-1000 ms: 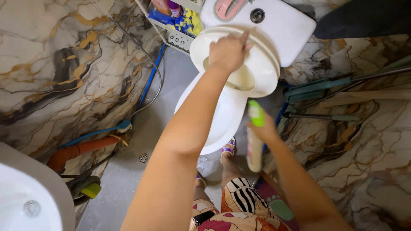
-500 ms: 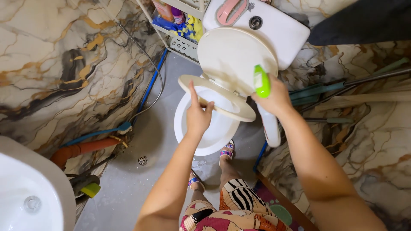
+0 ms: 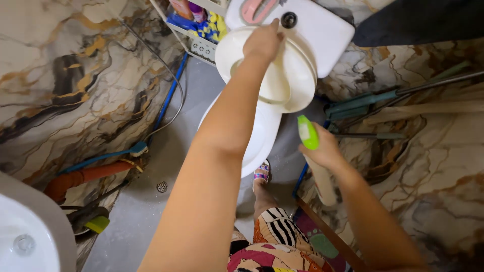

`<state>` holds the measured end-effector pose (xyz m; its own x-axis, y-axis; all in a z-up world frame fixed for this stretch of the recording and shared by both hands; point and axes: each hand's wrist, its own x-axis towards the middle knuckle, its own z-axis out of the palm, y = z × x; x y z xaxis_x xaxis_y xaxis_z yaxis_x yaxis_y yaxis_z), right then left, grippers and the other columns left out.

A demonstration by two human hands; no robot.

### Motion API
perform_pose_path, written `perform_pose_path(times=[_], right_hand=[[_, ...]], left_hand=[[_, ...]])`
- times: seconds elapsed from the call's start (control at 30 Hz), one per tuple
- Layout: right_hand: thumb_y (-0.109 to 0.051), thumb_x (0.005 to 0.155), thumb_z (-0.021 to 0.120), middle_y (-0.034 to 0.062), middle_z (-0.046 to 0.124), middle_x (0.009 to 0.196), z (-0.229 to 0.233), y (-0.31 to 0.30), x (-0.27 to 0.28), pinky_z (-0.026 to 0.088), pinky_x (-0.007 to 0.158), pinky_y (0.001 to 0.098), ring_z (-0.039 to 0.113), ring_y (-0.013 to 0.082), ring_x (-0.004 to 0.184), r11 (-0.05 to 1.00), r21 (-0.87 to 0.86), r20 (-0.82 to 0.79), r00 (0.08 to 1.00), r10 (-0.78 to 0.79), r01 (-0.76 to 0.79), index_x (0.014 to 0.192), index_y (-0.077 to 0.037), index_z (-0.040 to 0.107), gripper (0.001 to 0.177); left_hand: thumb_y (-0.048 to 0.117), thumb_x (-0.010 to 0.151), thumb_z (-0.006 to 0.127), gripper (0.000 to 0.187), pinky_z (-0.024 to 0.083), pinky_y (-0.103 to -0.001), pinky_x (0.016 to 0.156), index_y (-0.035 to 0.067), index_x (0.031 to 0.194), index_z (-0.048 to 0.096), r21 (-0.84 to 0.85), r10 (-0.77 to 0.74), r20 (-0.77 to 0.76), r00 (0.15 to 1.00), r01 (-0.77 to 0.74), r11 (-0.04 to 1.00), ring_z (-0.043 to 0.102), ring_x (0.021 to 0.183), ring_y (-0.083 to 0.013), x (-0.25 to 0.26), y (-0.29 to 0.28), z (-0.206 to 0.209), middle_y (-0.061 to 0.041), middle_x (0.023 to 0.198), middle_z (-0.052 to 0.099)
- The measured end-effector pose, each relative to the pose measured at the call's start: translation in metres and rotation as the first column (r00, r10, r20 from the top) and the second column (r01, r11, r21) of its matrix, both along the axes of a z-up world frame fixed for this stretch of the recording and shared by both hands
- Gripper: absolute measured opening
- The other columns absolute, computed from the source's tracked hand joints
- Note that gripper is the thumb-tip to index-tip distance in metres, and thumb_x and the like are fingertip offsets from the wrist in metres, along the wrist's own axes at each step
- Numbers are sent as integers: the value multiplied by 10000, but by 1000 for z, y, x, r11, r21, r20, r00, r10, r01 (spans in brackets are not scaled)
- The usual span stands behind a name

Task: The person sprays a toilet and sink with a cleaning solution, then wipes the sink, faucet, and toilet seat with a sponge. They finish by rinsing the sink and faucet with water from the tap and a handheld sprayer.

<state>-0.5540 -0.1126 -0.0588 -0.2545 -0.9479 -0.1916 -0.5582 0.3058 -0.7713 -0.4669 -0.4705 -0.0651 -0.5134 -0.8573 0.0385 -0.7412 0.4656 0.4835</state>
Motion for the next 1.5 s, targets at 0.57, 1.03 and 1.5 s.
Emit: perform_pose_path(times=[0.57,1.03,1.5], right_hand=[[-260,704,820,196,728,1022,-167,-80,141,544,872,455,687,395,996,967,195,38,986,162,-166,1115,-68,659,482],[-225,662,819,113,757,972,-174,-27,274,559,820,360,724,245,904,834,379,377,890,256,-400,1083,-77,707,460],[-205,688,803,82,752,889,-253,95,312,547,771,339,709,194,821,925,377,342,936,-84,-54,998,-79,715,347]], left_hand=[[203,779,719,599,570,-428,875,85,1358,616,673,339,43,940,-278,685,730,951,-322,271,298,-208,-212,1039,765],[353,616,891,1206,433,-426,1057,86,1574,210,997,612,-59,789,77,-3,550,1323,-296,317,443,-121,-182,1465,564],[334,599,913,1063,437,-317,1077,-1,1481,424,997,256,-21,966,2,76,590,1275,-243,381,519,-225,-159,1398,623]])
